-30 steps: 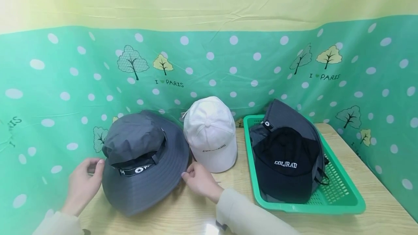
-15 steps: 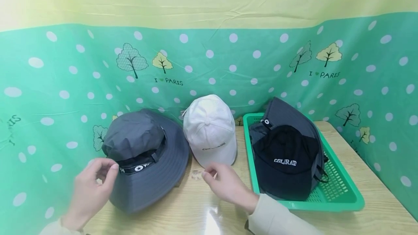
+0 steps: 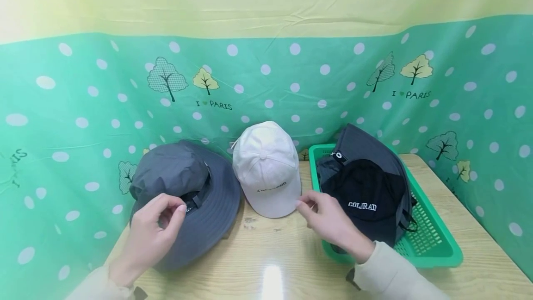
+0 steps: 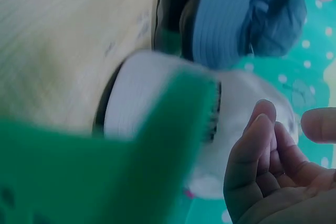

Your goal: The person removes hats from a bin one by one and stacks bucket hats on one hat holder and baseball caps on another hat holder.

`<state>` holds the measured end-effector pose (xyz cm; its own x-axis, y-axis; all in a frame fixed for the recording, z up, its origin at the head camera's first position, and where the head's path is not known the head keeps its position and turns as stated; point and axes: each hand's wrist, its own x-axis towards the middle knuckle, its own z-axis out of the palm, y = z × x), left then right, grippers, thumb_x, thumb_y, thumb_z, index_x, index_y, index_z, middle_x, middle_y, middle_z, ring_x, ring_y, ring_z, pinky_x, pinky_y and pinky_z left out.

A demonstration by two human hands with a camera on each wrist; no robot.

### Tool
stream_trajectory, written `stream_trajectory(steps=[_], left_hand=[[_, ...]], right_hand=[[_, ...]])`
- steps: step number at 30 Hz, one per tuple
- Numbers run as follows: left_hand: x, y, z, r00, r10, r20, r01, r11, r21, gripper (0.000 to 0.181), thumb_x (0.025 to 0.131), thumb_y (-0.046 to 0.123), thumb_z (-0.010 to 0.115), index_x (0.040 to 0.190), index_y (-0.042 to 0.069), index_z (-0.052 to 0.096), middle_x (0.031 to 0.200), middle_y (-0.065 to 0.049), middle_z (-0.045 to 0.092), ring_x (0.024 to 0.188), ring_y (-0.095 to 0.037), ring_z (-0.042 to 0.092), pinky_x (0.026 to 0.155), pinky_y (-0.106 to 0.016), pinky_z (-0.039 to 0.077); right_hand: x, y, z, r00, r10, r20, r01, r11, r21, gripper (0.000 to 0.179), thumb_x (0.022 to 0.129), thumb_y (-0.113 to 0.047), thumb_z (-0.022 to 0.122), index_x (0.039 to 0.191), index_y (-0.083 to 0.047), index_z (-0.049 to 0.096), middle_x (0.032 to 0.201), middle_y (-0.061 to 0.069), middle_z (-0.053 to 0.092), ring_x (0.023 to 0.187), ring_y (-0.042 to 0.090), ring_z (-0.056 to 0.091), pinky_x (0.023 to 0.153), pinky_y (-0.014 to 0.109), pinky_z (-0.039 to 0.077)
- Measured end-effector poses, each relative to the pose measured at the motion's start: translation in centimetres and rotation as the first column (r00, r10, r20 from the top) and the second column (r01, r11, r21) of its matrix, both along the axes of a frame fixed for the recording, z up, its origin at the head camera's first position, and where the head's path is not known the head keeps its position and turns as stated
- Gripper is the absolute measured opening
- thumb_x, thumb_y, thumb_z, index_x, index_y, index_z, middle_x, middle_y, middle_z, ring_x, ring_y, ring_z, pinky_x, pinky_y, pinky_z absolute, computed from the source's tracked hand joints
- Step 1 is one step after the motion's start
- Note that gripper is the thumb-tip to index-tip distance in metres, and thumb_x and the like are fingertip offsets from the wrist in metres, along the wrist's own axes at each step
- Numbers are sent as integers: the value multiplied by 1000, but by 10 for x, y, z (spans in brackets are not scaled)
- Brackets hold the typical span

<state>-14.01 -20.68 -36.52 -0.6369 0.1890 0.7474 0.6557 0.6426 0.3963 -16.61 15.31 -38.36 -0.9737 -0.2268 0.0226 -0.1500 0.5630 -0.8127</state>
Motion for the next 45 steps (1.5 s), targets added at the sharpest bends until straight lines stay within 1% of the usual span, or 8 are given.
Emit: stream_trajectory(steps=[4, 10, 20, 29, 35, 39, 41, 45], left_hand=[[-4, 17, 0, 999, -34, 24, 34, 999, -21, 17, 85, 2, 63, 83, 18, 60, 75, 12, 50, 61, -3, 45, 53, -11, 37], [-7, 45, -4, 995, -71, 74, 75, 996, -55, 13, 86, 7, 63, 85, 19, 59, 76, 13, 50, 61, -3, 47, 55, -11, 38], [-15, 93, -16, 988, -145, 58, 148, 987, -58, 11, 84, 7, 63, 85, 18, 60, 77, 13, 49, 63, 0, 47, 57, -10, 39], [-15, 131, -23, 961, -220, 165, 224, 975, -9, 9, 85, 8, 60, 84, 17, 60, 75, 13, 50, 60, -3, 49, 57, -11, 39], [-10, 156, -29, 918, -280, 281, 277, 959, 52, 7, 87, 10, 59, 84, 16, 61, 73, 13, 51, 60, -1, 48, 59, -13, 41], [-7, 171, -35, 889, -294, 351, 291, 955, 63, 4, 88, 14, 58, 88, 16, 62, 76, 12, 52, 61, 2, 48, 59, -12, 41], [-7, 179, -39, 863, -302, 405, 297, 952, 76, 5, 88, 17, 57, 89, 16, 62, 77, 12, 52, 63, 2, 48, 60, -12, 42], [-8, 194, -47, 792, -321, 519, 294, 946, 136, 9, 89, 20, 56, 91, 14, 63, 77, 13, 52, 64, 2, 50, 62, -14, 44]], right_hand=[[1, 18, 7, 999, -48, -17, 48, 998, 30, 23, 98, -32, 54, 101, -12, 63, 70, 6, 58, 63, 23, 58, 55, 32, 50], [1, 42, 17, 993, -79, -84, 87, 992, 93, 31, 97, -40, 52, 103, -11, 62, 71, 5, 59, 64, 21, 58, 56, 32, 49], [-5, 74, 26, 981, -120, -150, 144, 977, 159, 35, 98, -42, 50, 106, -10, 61, 75, 5, 60, 66, 22, 59, 59, 31, 50], [-19, 100, 30, 967, -152, -206, 197, 955, 221, 40, 99, -42, 47, 108, -5, 60, 74, 6, 59, 64, 22, 58, 57, 33, 45], [-31, 117, 24, 959, -168, -229, 225, 942, 249, 44, 99, -42, 45, 109, -1, 59, 79, 9, 60, 65, 20, 59, 59, 34, 45], [-39, 127, 22, 957, -175, -231, 235, 935, 265, 45, 100, -41, 45, 109, 1, 58, 84, 12, 61, 65, 19, 59, 58, 34, 46], [-42, 131, 21, 961, -172, -217, 229, 934, 274, 45, 100, -40, 44, 110, 2, 58, 86, 14, 61, 67, 20, 59, 58, 34, 47], [-49, 140, 18, 965, -169, -201, 227, 923, 311, 45, 100, -39, 46, 109, 4, 58, 93, 18, 61, 74, 25, 58, 60, 36, 47]])
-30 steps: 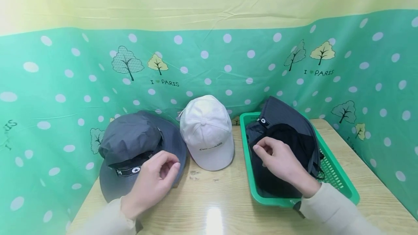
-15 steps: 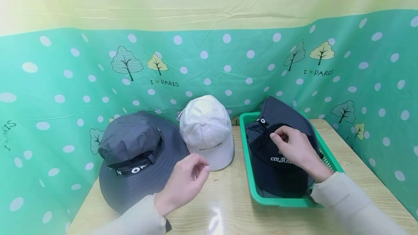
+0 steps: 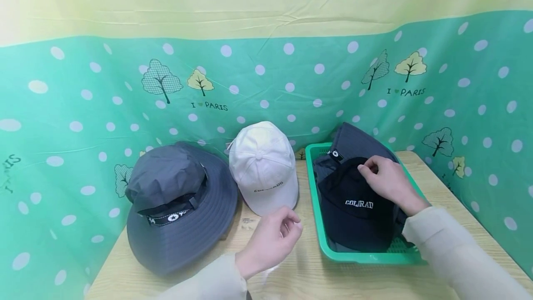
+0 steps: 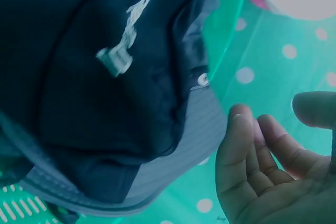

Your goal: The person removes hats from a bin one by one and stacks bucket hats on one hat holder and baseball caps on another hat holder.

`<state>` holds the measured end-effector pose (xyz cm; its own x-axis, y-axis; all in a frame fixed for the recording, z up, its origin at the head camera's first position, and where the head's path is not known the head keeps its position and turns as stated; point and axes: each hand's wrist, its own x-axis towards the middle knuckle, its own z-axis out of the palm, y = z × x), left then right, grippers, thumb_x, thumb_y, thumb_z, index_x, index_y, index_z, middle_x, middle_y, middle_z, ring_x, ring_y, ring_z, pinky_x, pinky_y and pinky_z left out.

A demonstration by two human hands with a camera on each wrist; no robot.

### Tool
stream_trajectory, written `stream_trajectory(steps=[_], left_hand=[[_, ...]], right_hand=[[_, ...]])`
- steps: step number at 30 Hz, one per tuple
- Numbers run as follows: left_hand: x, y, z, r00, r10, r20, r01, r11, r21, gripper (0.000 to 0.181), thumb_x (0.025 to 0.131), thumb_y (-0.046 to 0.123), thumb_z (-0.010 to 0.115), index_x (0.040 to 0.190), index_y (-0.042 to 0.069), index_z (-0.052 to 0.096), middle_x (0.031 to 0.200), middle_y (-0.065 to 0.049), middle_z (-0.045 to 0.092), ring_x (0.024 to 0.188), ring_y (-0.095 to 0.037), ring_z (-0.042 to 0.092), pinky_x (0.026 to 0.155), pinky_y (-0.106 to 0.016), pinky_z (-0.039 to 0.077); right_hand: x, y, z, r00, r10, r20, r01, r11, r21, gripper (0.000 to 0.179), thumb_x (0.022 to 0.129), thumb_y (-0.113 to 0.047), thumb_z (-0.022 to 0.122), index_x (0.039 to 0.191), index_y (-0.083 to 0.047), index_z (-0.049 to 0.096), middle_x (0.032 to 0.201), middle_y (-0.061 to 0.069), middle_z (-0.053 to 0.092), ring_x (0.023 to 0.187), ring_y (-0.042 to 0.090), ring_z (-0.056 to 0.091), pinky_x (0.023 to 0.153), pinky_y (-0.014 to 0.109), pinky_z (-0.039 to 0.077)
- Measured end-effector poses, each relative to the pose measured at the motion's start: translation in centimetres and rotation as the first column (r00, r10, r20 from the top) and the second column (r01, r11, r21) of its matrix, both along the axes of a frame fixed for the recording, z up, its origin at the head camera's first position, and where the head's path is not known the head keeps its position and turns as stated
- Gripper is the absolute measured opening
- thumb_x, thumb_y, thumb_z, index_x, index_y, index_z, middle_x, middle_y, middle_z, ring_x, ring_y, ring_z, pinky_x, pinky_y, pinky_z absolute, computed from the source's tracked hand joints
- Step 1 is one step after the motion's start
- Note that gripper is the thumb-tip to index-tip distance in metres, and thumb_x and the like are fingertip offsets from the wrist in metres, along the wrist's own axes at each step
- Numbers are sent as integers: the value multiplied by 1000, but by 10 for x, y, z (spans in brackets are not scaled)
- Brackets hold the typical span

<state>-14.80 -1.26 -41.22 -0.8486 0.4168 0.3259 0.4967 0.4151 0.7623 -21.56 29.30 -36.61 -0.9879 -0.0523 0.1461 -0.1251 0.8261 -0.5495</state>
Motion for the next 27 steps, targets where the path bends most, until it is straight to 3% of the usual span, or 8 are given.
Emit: stream_trajectory(steps=[7, 15, 22, 27], left_hand=[[-1, 24, -17, 993, 23, 118, -25, 1000, 18, 19, 92, 28, 59, 91, 10, 64, 68, 16, 53, 60, 4, 50, 61, -14, 44], [-1, 41, -34, 981, 63, 184, -64, 998, 1, 27, 90, 34, 62, 92, 7, 64, 64, 13, 51, 57, 0, 48, 60, -17, 43], [-2, 52, -38, 968, 31, 247, -44, 998, 46, 25, 91, 32, 60, 78, 12, 53, 53, 11, 38, 46, -4, 36, 46, -19, 32], [0, 54, -40, 948, -4, 317, -32, 994, 109, 25, 93, 29, 59, 78, 13, 48, 52, 11, 35, 42, -5, 33, 43, -20, 29]], right_hand=[[-14, 13, -10, 999, -32, 22, 29, 995, 93, 43, 97, -34, 53, 107, 8, 57, 99, 24, 60, 80, 32, 57, 62, 42, 47], [-25, 23, -20, 991, -113, 69, 96, 974, 204, 57, 94, -34, 56, 125, 14, 46, 119, 38, 47, 101, 51, 50, 74, 60, 44], [-31, 27, -30, 990, -110, 84, 90, 972, 219, 65, 94, -32, 56, 134, 15, 36, 126, 42, 37, 112, 56, 39, 85, 67, 38], [-35, 27, -37, 987, -119, 109, 93, 972, 214, 70, 93, -32, 57, 137, 15, 30, 129, 44, 34, 113, 60, 37, 85, 69, 38]])
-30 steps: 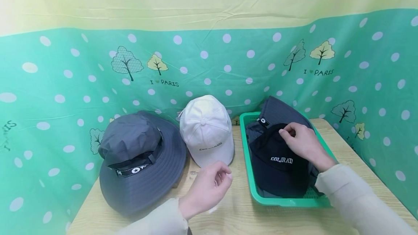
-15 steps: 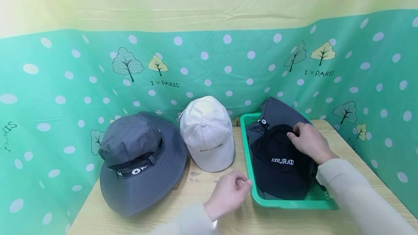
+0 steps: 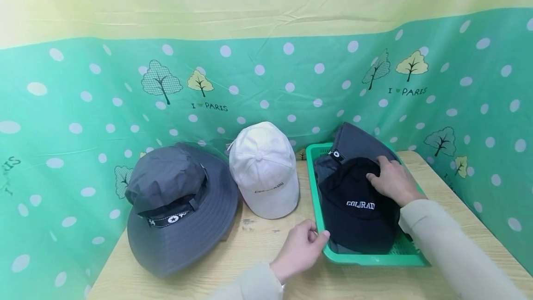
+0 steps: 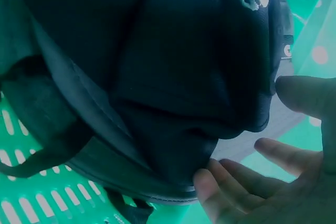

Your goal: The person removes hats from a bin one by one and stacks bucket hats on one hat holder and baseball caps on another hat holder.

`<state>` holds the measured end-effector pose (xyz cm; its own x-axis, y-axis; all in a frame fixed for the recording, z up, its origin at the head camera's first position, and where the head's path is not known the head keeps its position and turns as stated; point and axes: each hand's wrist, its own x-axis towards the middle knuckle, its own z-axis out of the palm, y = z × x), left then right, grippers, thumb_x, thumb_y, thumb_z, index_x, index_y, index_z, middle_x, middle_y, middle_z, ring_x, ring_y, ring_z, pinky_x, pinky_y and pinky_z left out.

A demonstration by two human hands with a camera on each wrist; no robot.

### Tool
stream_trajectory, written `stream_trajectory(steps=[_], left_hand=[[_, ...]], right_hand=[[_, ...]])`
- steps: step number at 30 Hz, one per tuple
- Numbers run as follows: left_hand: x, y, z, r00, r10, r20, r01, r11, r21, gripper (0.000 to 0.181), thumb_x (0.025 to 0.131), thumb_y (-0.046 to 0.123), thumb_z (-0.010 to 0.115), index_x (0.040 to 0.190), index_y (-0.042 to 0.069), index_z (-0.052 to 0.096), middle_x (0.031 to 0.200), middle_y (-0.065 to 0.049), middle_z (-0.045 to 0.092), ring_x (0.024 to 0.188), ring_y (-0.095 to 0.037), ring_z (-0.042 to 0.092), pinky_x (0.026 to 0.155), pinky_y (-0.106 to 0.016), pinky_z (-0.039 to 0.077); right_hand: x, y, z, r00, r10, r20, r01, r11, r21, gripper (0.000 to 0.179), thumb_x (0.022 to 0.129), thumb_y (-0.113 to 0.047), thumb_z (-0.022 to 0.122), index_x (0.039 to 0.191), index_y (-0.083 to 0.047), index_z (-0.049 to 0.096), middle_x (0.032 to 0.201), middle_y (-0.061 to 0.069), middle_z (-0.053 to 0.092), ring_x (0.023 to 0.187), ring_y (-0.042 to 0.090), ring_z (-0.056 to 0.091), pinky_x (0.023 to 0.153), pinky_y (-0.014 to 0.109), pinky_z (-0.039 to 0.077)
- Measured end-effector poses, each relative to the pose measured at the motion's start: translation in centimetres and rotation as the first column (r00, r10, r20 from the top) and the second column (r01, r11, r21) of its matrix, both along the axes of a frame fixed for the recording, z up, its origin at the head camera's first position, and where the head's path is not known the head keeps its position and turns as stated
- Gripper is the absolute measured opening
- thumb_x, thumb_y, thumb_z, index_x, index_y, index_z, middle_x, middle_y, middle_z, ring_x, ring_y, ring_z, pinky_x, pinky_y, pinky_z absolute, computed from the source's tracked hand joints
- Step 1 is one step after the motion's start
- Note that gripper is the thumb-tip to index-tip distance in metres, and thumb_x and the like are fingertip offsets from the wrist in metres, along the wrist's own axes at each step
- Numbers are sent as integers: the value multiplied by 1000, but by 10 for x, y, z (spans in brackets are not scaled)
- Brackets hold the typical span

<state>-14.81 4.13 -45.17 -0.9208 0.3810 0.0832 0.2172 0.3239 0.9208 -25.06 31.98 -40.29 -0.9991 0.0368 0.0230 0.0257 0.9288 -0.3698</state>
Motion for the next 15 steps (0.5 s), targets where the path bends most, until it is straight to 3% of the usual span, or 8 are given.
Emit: stream_trajectory(steps=[10, 15], left_hand=[[2, 0, -1, 999, -12, 52, 11, 1000, 20, 26, 94, 30, 58, 79, 14, 46, 53, 10, 35, 43, -6, 32, 43, -21, 29], [2, 0, -1, 998, -4, 61, 2, 1000, 29, 25, 94, 29, 59, 79, 14, 46, 53, 10, 36, 43, -5, 33, 42, -21, 29]], right_hand=[[-8, 2, -7, 999, -25, 23, 25, 1000, -4, 75, 90, -35, 61, 135, 18, 32, 129, 44, 36, 112, 61, 37, 87, 68, 37], [-7, 8, -7, 1000, -17, 9, 18, 998, -68, 70, 92, -32, 58, 130, 21, 35, 125, 45, 38, 110, 60, 39, 86, 66, 39]])
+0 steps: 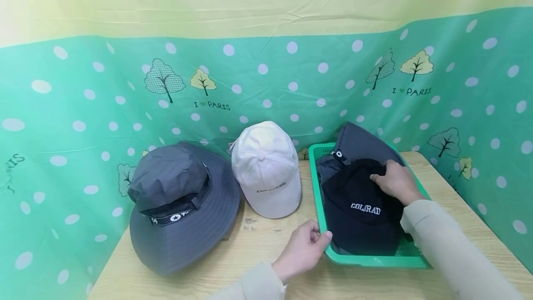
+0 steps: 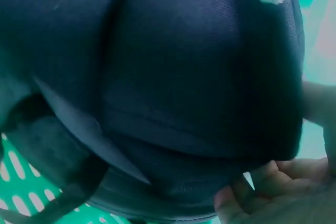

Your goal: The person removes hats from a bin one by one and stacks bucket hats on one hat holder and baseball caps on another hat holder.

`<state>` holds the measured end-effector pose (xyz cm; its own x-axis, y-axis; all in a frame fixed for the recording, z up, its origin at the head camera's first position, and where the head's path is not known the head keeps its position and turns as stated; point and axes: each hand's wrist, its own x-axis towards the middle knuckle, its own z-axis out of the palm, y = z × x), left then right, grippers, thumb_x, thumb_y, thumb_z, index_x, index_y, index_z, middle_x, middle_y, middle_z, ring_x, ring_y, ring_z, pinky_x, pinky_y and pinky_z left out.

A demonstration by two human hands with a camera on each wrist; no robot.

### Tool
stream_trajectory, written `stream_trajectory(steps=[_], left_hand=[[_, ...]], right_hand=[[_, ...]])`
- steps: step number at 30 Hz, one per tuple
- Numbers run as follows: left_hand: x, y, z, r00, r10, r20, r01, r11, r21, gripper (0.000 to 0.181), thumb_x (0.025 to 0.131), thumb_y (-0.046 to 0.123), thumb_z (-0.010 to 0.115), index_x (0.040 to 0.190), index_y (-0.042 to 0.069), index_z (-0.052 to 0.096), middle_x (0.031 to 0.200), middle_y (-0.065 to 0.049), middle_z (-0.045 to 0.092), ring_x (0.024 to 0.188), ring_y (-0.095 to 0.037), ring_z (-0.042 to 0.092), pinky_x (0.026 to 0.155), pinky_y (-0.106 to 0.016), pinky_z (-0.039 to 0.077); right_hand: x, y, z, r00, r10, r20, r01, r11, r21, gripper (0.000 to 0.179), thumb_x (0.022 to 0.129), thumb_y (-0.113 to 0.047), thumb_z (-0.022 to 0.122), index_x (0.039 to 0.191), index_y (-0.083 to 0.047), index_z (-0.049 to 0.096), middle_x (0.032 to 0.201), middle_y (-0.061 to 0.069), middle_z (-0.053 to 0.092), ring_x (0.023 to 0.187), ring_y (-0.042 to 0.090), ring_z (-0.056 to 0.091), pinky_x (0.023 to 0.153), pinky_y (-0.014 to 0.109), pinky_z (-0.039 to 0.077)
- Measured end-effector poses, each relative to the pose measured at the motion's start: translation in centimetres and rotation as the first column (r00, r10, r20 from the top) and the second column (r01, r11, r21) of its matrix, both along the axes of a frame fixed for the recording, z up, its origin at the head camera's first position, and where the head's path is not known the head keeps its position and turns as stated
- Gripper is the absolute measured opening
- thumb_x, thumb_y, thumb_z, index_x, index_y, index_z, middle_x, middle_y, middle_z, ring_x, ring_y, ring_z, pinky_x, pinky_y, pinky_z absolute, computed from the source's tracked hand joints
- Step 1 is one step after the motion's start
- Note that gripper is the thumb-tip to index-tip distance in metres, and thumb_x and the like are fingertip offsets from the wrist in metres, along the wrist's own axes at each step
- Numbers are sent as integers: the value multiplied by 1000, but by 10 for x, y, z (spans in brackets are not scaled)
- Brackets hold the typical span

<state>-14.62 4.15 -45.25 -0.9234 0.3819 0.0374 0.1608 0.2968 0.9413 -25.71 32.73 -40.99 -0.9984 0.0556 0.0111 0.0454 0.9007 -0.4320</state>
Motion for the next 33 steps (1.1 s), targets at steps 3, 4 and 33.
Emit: stream_trajectory(steps=[3, 4, 33], left_hand=[[0, 0, 1, 1000, 0, 21, -1, 1000, 4, 25, 95, 29, 58, 80, 14, 46, 54, 10, 37, 43, -6, 34, 41, -21, 30], [0, 0, 1, 1000, 0, 28, 0, 1000, 5, 24, 95, 29, 58, 80, 13, 46, 54, 10, 37, 43, -6, 34, 41, -22, 30], [-15, -11, 16, 995, 95, 19, -95, 995, 2, 53, 87, 34, 68, 126, 5, 48, 90, 6, 55, 77, -6, 54, 71, -24, 46]], right_hand=[[3, 1, 2, 999, 16, -48, -19, 999, -46, 61, 96, -31, 54, 126, 20, 39, 120, 43, 42, 106, 58, 43, 81, 64, 41], [5, 0, 2, 997, 23, -74, -27, 998, -53, 58, 97, -30, 52, 125, 19, 40, 119, 42, 44, 104, 57, 44, 79, 63, 42], [91, -50, 96, 844, 131, -520, -166, 986, -20, 11, 93, -20, 63, 104, -16, 63, 94, 5, 64, 79, 6, 51, 64, 20, 38]])
